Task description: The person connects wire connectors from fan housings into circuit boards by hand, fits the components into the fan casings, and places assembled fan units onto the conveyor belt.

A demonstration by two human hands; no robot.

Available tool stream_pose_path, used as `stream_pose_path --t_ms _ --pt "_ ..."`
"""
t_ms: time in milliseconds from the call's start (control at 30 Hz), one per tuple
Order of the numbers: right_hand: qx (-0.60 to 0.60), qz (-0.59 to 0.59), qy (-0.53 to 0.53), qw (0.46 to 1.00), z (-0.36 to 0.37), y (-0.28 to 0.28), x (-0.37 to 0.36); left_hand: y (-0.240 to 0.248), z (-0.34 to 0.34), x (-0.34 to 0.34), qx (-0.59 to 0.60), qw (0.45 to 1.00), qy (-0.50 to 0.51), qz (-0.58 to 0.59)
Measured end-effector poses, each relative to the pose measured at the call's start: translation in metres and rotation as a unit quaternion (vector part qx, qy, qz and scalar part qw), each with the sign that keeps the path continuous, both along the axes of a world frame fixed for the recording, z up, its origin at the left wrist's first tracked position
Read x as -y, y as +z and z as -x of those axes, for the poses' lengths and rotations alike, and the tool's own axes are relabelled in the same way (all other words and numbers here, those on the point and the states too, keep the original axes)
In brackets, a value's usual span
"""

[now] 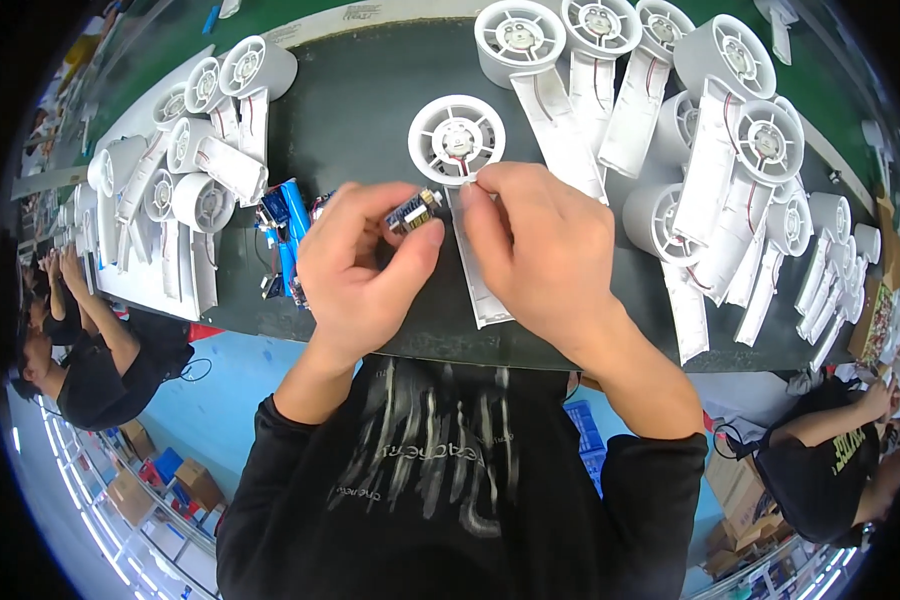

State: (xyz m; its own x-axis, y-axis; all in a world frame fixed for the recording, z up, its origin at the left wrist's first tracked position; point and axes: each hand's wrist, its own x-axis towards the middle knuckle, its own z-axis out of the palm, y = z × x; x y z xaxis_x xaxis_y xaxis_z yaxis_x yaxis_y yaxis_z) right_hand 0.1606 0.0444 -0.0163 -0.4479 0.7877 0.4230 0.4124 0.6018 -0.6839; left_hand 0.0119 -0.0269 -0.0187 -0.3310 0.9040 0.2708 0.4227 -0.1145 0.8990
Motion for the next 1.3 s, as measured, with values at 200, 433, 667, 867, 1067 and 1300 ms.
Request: stream_pose_path --t_ms 200,433,667,867,1067,1300 --pt "-0.005 -0.006 -0.031 0.999 0.001 0.004 0.002 -0.010 0.000 0.000 0.015 0.999 0.014 -0.039" --pt "-0.010 -0.077 0.004 0.997 0.002 0.002 -0.003 -0.010 0.005 -0.002 -0.010 0.994 -0.019 -0.108" --pt "-0.003 -0.032 0.054 0.998 -0.001 0.002 0.000 -0.008 0.002 0.001 -0.022 0.995 -0.007 -0.094" --pt "-0.011 -0.068 0.100 0.993 0.001 -0.003 -0.004 -0.005 0.000 0.000 -0.075 0.994 0.019 -0.079" --pt "-0.004 -0.112 0.115 0.987 -0.001 -0.007 -0.009 -0.008 0.000 -0.002 -0.127 0.986 0.003 -0.110" --pt "0.007 -0.124 0.125 0.984 -0.005 -0.007 -0.011 -0.005 0.000 0.001 -0.102 0.989 -0.042 -0.098"
